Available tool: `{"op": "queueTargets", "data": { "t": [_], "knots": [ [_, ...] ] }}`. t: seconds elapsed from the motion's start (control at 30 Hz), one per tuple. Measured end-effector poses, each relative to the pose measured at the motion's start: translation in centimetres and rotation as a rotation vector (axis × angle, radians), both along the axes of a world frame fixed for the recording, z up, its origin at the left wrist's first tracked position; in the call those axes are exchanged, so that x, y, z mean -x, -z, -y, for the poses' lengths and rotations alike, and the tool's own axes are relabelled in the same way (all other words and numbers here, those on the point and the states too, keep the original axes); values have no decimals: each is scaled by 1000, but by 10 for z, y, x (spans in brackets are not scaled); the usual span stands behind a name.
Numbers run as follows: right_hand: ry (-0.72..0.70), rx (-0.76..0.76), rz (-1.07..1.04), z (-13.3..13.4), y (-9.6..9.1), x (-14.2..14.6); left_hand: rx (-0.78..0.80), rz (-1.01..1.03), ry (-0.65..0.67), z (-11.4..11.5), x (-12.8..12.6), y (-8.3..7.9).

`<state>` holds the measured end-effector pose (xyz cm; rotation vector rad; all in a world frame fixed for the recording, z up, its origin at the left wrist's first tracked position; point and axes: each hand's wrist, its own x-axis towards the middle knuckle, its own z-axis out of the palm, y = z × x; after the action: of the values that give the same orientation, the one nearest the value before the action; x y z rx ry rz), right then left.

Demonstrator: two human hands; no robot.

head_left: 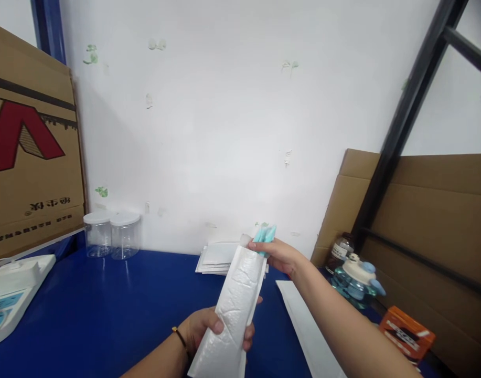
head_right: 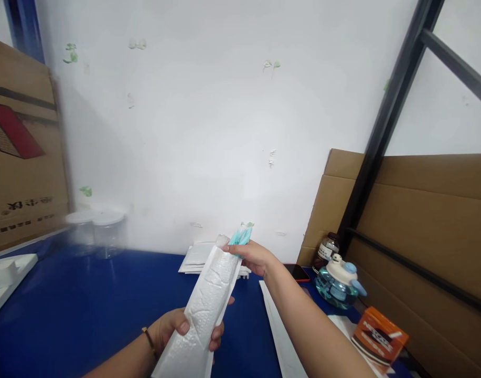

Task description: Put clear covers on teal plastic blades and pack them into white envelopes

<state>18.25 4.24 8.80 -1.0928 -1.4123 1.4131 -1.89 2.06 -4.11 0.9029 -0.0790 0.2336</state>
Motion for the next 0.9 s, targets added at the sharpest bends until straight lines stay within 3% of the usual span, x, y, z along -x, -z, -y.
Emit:
{"op": "queueTargets", "data": {
  "t": [0.13, 0.3, 0.47, 0.57, 0.77, 0.9],
  "knots": [
    [-105, 66, 41, 5, 1, 1, -53, 5, 1, -5, -2, 7],
    [-218, -127, 230, 15, -20, 3, -95, 21, 26, -6, -5, 12],
    [-138, -178, 256, 18, -28, -3, -89, 35, 31, -5, -4, 11],
    [-74, -206, 242, 19, -25, -6, -84, 48, 40, -5, -3, 11],
    [-98, -374, 167, 24, -18, -5, -58, 76, 57, -6, 2, 12],
    [-22, -403, 153, 22, -6, -3, -87, 23, 56, -4, 8, 1]
  ]
}}
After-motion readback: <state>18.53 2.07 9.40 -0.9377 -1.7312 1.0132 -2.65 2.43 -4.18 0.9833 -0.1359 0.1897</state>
